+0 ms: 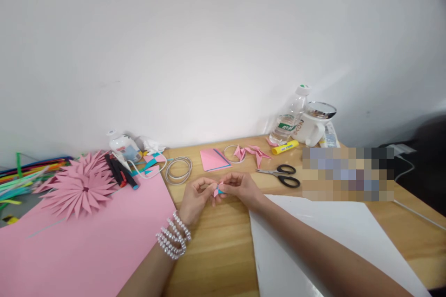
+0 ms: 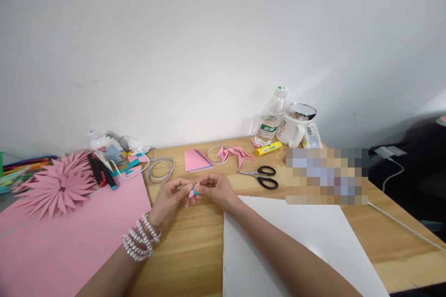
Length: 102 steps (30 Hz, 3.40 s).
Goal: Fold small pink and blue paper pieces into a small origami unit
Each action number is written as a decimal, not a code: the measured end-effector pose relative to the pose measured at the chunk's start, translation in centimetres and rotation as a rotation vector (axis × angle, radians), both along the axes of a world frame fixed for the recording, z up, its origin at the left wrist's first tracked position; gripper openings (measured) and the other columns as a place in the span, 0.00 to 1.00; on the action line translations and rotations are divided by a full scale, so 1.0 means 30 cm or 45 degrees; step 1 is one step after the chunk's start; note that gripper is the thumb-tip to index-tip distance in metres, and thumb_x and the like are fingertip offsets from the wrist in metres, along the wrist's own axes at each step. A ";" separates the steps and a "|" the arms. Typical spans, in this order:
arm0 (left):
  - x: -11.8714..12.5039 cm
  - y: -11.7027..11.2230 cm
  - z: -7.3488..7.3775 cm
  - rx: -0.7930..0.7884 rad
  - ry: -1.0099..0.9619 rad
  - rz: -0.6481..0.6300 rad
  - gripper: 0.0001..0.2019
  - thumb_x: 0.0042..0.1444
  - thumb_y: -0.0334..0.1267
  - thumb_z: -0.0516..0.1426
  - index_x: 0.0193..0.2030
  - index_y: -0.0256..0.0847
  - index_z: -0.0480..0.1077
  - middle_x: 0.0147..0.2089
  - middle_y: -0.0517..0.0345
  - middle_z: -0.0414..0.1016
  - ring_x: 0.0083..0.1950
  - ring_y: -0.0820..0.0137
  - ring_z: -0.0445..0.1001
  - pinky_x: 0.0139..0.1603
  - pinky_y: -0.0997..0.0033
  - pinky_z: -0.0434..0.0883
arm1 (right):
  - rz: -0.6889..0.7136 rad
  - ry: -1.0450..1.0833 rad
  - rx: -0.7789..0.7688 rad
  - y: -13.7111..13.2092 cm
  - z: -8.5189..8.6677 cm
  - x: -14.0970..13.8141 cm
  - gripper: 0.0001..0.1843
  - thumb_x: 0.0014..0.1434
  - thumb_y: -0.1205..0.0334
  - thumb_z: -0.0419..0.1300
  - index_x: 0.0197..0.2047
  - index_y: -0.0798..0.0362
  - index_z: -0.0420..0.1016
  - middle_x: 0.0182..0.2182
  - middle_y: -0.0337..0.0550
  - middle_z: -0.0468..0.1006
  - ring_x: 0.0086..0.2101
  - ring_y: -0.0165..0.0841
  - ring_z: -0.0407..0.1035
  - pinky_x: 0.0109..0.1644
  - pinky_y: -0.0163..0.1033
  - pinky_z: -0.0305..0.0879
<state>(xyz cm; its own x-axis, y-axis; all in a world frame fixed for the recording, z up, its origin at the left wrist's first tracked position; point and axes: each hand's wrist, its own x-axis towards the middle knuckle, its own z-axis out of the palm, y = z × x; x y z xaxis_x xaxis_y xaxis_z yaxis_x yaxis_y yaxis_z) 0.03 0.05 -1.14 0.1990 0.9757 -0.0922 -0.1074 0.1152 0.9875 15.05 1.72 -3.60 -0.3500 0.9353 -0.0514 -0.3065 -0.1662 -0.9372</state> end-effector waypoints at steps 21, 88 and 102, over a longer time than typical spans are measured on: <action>-0.004 -0.005 -0.003 0.717 0.551 0.283 0.04 0.49 0.34 0.57 0.29 0.39 0.74 0.33 0.54 0.76 0.36 0.67 0.73 0.41 0.66 0.69 | -0.226 -0.114 0.437 -0.009 0.012 -0.009 0.09 0.45 0.61 0.64 0.32 0.54 0.74 0.30 0.42 0.77 0.31 0.31 0.71 0.38 0.37 0.68; 0.007 0.003 0.021 0.115 0.103 0.092 0.14 0.42 0.37 0.62 0.36 0.35 0.68 0.25 0.57 0.74 0.25 0.70 0.74 0.28 0.70 0.74 | -0.067 -0.165 0.121 0.009 0.018 0.011 0.15 0.46 0.51 0.61 0.24 0.56 0.72 0.21 0.37 0.72 0.21 0.26 0.66 0.27 0.31 0.65; -0.010 0.005 -0.001 0.013 0.227 -0.158 0.14 0.37 0.37 0.64 0.31 0.36 0.67 0.25 0.59 0.73 0.23 0.71 0.74 0.25 0.70 0.73 | 0.025 -0.377 0.138 0.009 0.022 0.014 0.18 0.45 0.49 0.60 0.20 0.57 0.71 0.13 0.32 0.62 0.15 0.21 0.53 0.18 0.28 0.48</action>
<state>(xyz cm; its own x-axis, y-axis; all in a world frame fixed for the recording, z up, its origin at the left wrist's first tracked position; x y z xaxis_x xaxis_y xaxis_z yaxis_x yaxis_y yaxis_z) -0.27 0.21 -1.17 0.2991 0.9457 -0.1272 0.0838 0.1067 0.9907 15.47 2.00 -2.94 -0.3526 0.9342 -0.0544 -0.0155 -0.0640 -0.9978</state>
